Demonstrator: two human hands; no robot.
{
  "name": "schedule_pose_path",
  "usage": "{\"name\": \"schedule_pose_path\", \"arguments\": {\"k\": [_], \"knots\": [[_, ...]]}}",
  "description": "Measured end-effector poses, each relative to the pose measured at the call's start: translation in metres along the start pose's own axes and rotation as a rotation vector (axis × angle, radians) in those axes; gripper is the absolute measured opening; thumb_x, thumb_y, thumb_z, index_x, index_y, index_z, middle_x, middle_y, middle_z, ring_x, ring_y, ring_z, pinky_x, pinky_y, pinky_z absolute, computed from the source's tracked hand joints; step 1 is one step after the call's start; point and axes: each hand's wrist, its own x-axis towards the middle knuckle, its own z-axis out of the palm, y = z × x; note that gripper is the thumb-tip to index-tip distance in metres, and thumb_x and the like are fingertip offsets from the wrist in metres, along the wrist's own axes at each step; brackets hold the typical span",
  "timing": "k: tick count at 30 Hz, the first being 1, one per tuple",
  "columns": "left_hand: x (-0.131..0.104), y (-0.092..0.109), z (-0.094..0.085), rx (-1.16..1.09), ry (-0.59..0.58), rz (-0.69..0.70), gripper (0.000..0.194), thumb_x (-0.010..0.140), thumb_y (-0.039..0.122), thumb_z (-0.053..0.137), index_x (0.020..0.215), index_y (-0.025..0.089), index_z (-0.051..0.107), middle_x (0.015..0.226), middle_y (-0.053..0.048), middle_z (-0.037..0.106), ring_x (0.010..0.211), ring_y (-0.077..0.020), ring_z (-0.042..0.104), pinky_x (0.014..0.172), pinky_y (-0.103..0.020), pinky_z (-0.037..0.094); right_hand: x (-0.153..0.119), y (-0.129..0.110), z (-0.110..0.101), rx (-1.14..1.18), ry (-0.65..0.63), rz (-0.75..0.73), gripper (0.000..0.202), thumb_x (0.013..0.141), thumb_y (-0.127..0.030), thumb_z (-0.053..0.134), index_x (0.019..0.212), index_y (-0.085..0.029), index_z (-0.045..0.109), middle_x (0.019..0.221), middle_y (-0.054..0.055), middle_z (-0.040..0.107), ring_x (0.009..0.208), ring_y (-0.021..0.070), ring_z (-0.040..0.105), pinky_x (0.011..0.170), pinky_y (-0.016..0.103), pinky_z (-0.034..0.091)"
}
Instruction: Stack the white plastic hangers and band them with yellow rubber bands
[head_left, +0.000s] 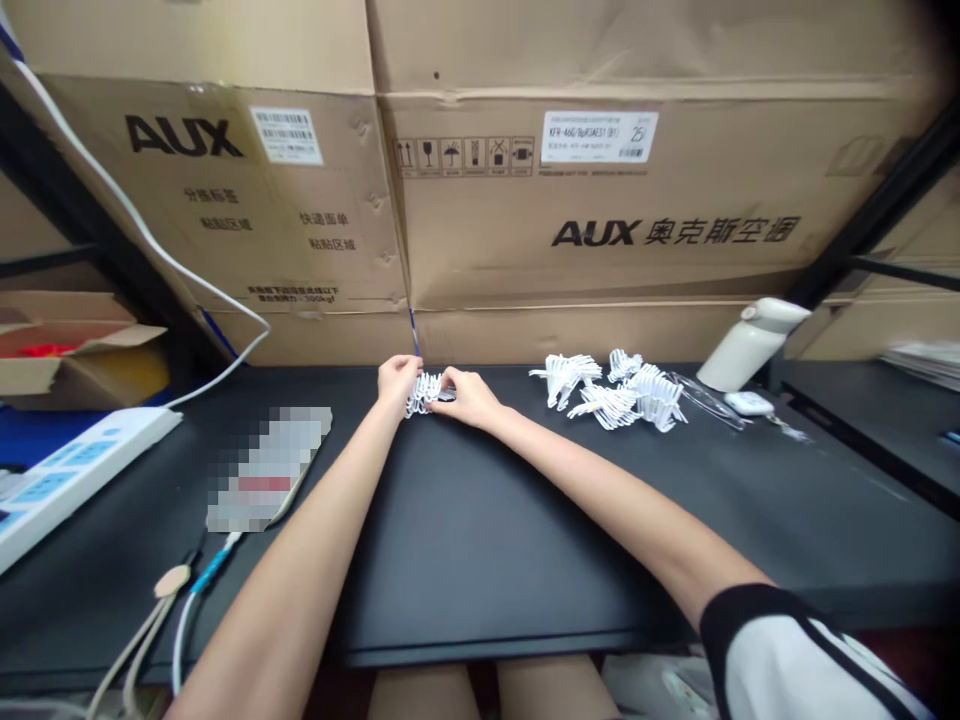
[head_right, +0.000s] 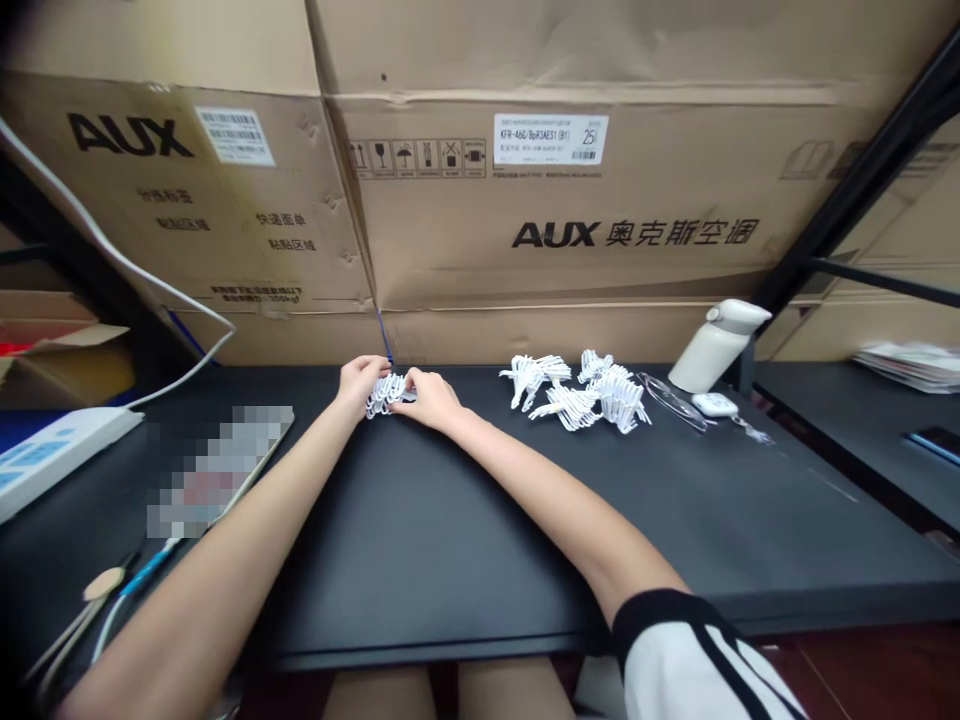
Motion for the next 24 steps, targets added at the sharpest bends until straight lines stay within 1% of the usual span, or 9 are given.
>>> {"name": "schedule_pose_path", "arguments": {"k": [4,7,10,11,14,16,18,20,24], "knots": [[0.018,0.001,0.002,0.066,-0.057,0.063,0.015,0.066,0.029,0.058,0.070,0.014,0.058,0.070,-0.008,0.068,0.071,-0.0191,0.066,0.071,-0.032,0.053,0.008,0.007,0.000,0.003,-0.012,-0.057,0.028,0.073,-0.038,0.066,0.088,-0.017,0.054,0.088,0.005,0.063,0.084,0.0181,0.058,0.076,0.028,0.042],[0.018,0.009,-0.004,0.144,-0.050,0.152,0.018,0.070,0.031,0.055,0.072,0.014,0.059,0.073,-0.008,0.068,0.076,-0.0199,0.066,0.076,-0.035,0.051,-0.002,0.009,-0.020,-0.072,-0.013,-0.140,0.029,0.074,-0.036,0.065,0.091,-0.015,0.055,0.094,0.008,0.062,0.089,0.0201,0.056,0.080,0.031,0.042],[-0.002,0.024,-0.012,0.307,-0.019,0.332,0.018,0.073,0.029,0.056,0.078,0.013,0.062,0.079,-0.006,0.066,0.086,-0.0229,0.063,0.087,-0.039,0.046,-0.022,0.019,-0.062,-0.144,0.044,-0.182,0.024,0.078,-0.035,0.061,0.092,-0.016,0.055,0.096,0.008,0.061,0.091,0.0204,0.055,0.083,0.032,0.042],[-0.012,0.029,-0.014,0.337,-0.044,0.382,0.018,0.074,0.028,0.056,0.082,0.013,0.062,0.083,-0.004,0.066,0.090,-0.0227,0.062,0.090,-0.039,0.043,-0.030,0.024,-0.078,-0.167,0.069,-0.166,0.022,0.080,-0.034,0.059,0.093,-0.017,0.055,0.095,0.007,0.061,0.091,0.0205,0.055,0.083,0.032,0.042],[-0.048,0.040,-0.012,0.386,-0.126,0.480,0.014,0.074,0.025,0.058,0.084,0.016,0.062,0.086,-0.003,0.066,0.089,-0.0195,0.062,0.091,-0.035,0.043,-0.052,0.048,-0.120,-0.298,0.198,-0.034,0.019,0.078,-0.028,0.061,0.092,-0.017,0.056,0.095,0.009,0.062,0.093,0.0234,0.055,0.085,0.036,0.042],[-0.069,0.043,-0.006,0.433,-0.208,0.561,0.012,0.076,0.026,0.057,0.084,0.019,0.061,0.088,-0.004,0.066,0.089,-0.0200,0.062,0.088,-0.034,0.045,-0.064,0.063,-0.136,-0.378,0.271,0.064,0.021,0.078,-0.030,0.062,0.092,-0.015,0.057,0.098,0.012,0.061,0.096,0.0262,0.054,0.085,0.038,0.042],[-0.086,0.042,0.001,0.465,-0.306,0.624,0.011,0.078,0.025,0.053,0.084,0.019,0.061,0.088,-0.005,0.066,0.087,-0.0202,0.062,0.085,-0.033,0.046,-0.071,0.075,-0.141,-0.393,0.303,0.141,0.027,0.079,-0.037,0.061,0.094,-0.015,0.057,0.098,0.014,0.061,0.095,0.0271,0.056,0.083,0.038,0.043],[-0.098,0.040,0.006,0.471,-0.383,0.692,0.012,0.081,0.025,0.049,0.083,0.019,0.059,0.087,-0.005,0.065,0.087,-0.0197,0.061,0.084,-0.033,0.045,-0.076,0.082,-0.137,-0.375,0.284,0.188,0.035,0.078,-0.042,0.061,0.098,-0.014,0.057,0.095,0.014,0.062,0.091,0.0273,0.058,0.080,0.037,0.044],[-0.109,0.035,0.006,0.515,-0.484,0.776,0.014,0.084,0.026,0.045,0.084,0.020,0.058,0.088,-0.005,0.063,0.087,-0.0204,0.059,0.085,-0.034,0.044,-0.078,0.082,-0.124,-0.308,0.266,0.191,0.035,0.080,-0.040,0.058,0.104,-0.014,0.055,0.090,0.012,0.065,0.087,0.0263,0.061,0.077,0.037,0.045]]}}
